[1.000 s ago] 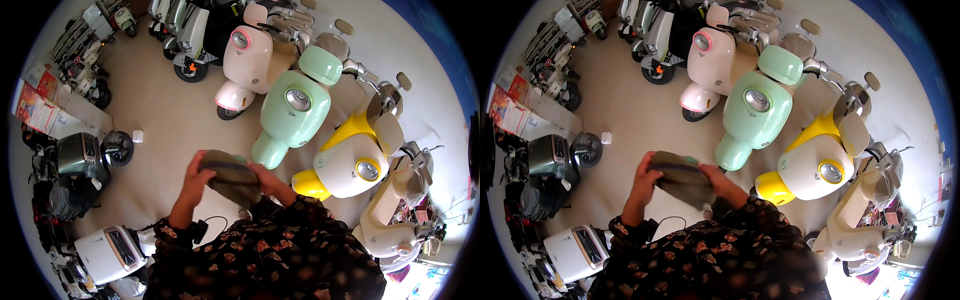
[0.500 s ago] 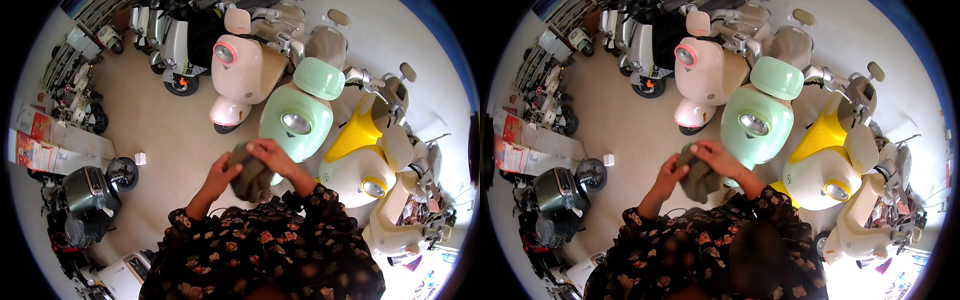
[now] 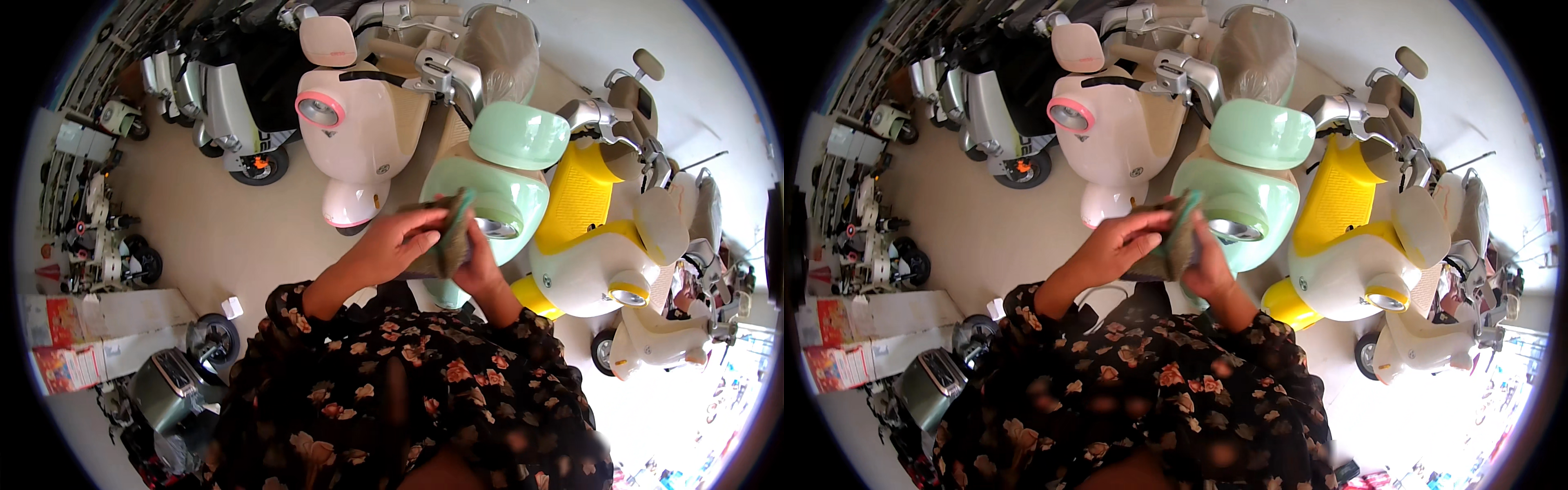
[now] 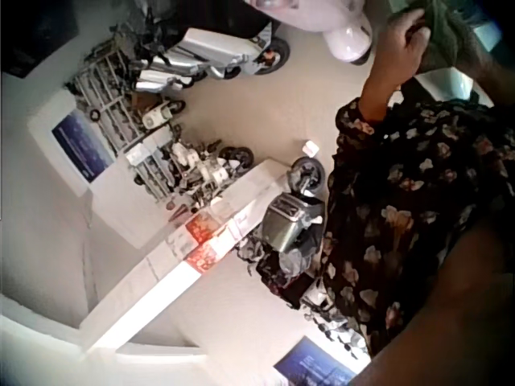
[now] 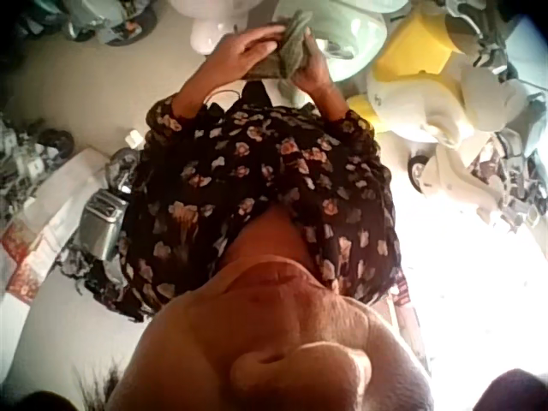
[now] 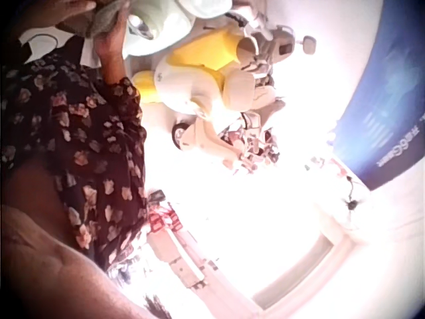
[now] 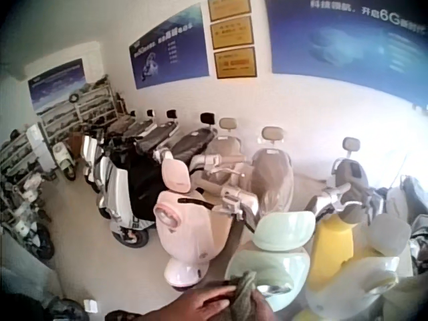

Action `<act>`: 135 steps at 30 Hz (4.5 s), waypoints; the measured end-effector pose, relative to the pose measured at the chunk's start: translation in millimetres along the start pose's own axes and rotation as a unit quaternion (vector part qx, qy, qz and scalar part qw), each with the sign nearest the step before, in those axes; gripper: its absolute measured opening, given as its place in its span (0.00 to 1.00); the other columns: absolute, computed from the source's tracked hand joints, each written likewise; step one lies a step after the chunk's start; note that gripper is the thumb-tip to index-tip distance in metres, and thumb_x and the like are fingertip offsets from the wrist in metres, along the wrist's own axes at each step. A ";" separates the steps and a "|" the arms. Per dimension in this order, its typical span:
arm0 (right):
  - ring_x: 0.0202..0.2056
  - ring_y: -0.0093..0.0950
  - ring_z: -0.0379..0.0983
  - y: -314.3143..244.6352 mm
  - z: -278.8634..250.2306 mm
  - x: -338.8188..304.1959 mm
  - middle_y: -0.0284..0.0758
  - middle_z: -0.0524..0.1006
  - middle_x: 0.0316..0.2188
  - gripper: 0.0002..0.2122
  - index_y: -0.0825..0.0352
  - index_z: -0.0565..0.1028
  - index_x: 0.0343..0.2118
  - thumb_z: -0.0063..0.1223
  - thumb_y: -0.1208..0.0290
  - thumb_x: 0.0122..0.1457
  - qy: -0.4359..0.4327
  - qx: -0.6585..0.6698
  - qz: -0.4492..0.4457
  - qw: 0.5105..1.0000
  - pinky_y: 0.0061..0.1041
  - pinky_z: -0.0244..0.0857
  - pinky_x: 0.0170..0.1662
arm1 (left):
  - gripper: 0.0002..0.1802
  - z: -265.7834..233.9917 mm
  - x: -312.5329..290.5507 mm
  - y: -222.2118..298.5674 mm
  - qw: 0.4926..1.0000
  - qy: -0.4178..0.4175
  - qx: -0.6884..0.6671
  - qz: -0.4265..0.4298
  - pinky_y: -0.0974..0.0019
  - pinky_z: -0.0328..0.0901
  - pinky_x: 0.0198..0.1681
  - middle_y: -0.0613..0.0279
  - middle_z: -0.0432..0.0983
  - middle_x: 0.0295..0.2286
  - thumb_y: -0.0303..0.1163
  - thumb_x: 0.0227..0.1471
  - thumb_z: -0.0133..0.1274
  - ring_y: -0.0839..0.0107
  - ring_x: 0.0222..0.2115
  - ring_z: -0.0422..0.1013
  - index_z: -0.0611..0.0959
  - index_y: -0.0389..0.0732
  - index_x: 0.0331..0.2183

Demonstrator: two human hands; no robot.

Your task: The person wipes down several electric scooters one at a time with a cloth, cleaning the handlebars, dashboard, body panels, and front fender.

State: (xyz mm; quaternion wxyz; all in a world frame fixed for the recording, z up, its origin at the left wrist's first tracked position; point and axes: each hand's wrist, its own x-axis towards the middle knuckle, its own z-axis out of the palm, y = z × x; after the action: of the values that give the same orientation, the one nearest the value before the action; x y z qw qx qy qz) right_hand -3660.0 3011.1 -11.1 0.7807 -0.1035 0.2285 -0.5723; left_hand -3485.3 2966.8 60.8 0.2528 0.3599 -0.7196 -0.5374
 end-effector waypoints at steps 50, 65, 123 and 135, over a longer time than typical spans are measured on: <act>0.50 0.37 0.72 -143.4 4.2 185.1 0.44 0.76 0.49 0.16 0.71 0.73 0.53 0.48 0.74 0.63 0.322 -0.569 -0.549 0.520 0.33 0.61 0.57 | 0.11 -185.8 223.0 -98.1 0.872 0.131 0.426 0.201 0.54 0.63 0.35 0.59 0.75 0.25 0.39 0.57 0.52 0.55 0.28 0.70 0.81 0.42 0.33; 0.45 0.50 0.72 -137.1 115.8 378.7 0.51 0.77 0.37 0.19 0.69 0.72 0.49 0.46 0.57 0.65 0.042 -0.893 -0.093 0.438 0.41 0.65 0.48 | 0.19 -222.5 235.8 -129.0 0.953 0.151 -0.241 -0.104 0.70 0.68 0.33 0.65 0.77 0.30 0.42 0.66 0.40 0.76 0.34 0.73 0.78 0.42 0.48; 0.40 0.50 0.77 -276.6 42.0 176.7 0.56 0.79 0.33 0.32 0.74 0.80 0.36 0.44 0.41 0.61 0.464 -0.698 -0.255 0.482 0.41 0.68 0.45 | 0.21 -214.3 306.6 -61.3 0.886 -0.026 0.360 0.292 0.56 0.64 0.45 0.53 0.78 0.36 0.44 0.62 0.47 0.52 0.41 0.72 0.82 0.39 0.45; 0.57 0.50 0.66 -423.8 -181.8 154.0 0.58 0.69 0.55 0.32 0.72 0.74 0.51 0.49 0.44 0.58 0.465 -0.802 -0.106 0.360 0.39 0.59 0.59 | 0.23 -203.9 328.2 -59.2 0.868 -0.116 0.457 0.153 0.48 0.63 0.29 0.55 0.76 0.23 0.49 0.64 0.40 0.47 0.27 0.72 0.78 0.43 0.25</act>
State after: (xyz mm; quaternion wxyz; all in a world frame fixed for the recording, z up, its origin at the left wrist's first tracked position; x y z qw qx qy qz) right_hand -4068.1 2747.3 -27.4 0.0316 -0.4213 0.8932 -0.1537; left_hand -3518.9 2577.4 56.8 0.0540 0.2559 -0.9549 -0.1408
